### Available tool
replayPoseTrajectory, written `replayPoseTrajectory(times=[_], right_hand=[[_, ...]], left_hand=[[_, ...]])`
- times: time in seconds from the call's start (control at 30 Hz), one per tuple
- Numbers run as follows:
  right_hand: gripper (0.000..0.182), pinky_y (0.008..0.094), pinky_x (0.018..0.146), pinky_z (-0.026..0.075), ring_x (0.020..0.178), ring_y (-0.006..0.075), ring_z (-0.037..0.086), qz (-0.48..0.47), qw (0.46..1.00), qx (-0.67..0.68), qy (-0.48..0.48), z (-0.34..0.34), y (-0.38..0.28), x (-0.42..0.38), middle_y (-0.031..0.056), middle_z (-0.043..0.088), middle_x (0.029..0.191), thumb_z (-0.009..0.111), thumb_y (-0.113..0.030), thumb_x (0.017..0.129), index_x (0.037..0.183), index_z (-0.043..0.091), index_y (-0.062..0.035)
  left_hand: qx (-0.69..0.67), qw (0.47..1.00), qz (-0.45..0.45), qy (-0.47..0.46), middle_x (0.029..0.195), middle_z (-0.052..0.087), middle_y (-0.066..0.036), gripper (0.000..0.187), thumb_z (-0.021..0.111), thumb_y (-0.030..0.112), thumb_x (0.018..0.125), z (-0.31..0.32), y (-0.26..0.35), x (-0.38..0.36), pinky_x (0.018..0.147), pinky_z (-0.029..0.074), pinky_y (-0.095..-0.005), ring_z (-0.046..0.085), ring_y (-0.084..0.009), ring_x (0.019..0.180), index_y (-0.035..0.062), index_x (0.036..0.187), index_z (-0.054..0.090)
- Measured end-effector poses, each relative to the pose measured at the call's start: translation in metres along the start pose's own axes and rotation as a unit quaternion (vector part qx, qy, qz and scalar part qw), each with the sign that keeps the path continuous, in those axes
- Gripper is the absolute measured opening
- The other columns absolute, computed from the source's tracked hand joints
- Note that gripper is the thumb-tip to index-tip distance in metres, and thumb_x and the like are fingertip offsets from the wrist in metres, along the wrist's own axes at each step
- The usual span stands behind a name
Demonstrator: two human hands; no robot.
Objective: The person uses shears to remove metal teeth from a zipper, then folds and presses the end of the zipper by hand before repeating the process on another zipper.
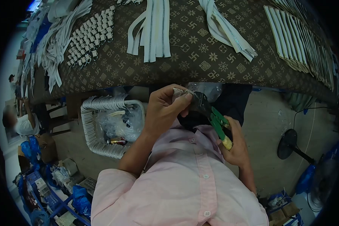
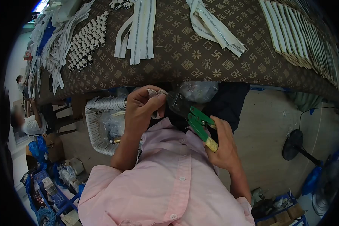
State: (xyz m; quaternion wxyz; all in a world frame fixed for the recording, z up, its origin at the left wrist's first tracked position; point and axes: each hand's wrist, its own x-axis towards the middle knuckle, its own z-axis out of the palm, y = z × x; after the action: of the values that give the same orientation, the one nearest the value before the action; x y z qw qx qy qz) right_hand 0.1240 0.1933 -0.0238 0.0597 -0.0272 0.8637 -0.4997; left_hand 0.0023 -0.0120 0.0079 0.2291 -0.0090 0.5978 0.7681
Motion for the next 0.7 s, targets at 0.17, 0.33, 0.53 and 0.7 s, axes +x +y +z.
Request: replayPoseTrajectory(times=[0.17,0.33,0.53,0.7], right_hand=[[0.065,0.0401,0.091,0.036,0.104,0.0381,0.045,0.032,0.999,0.022,-0.016,-0.001,-0.002,0.0,0.0214,0.045,0.114,0.061,-0.001,0.065,0.125,0.035,0.0021],[0.065,0.0407,0.09,0.036,0.103,0.0389,0.045,0.043,0.998,0.018,-0.035,-0.007,-0.004,0.003,0.022,0.045,0.113,0.06,-0.002,0.065,0.125,0.035,0.0014],[0.064,0.0405,0.089,0.037,0.101,0.0391,0.046,0.046,0.998,0.005,-0.052,-0.011,-0.005,0.002,0.0221,0.045,0.111,0.058,-0.001,0.065,0.125,0.036,0.0009],[0.062,0.04,0.086,0.039,0.099,0.0383,0.047,0.056,0.996,-0.029,-0.058,-0.017,-0.004,0.003,0.0214,0.046,0.109,0.058,0.0,0.065,0.123,0.036,0.0012]], left_hand=[[0.022,1.0,-0.004,0.006,0.064,0.055,0.0,0.008,0.056,0.006,0.085,0.004,-0.002,0.0,0.047,0.039,-0.0175,0.049,-0.0039,0.053,-0.0013,0.083,0.059],[0.02,1.0,0.001,0.01,0.062,0.055,0.0,0.009,0.055,0.006,0.085,0.005,-0.002,0.001,0.046,0.038,-0.0178,0.049,-0.0041,0.052,-0.0018,0.082,0.059],[0.027,0.999,-0.01,0.014,0.062,0.055,-0.001,0.009,0.054,0.005,0.085,0.006,-0.001,-0.001,0.045,0.039,-0.018,0.049,-0.0044,0.051,-0.0025,0.083,0.059],[0.035,0.999,-0.023,0.003,0.063,0.056,-0.001,0.009,0.054,0.005,0.085,0.005,-0.003,0.0,0.046,0.041,-0.0182,0.05,-0.0047,0.052,-0.0028,0.084,0.059]])
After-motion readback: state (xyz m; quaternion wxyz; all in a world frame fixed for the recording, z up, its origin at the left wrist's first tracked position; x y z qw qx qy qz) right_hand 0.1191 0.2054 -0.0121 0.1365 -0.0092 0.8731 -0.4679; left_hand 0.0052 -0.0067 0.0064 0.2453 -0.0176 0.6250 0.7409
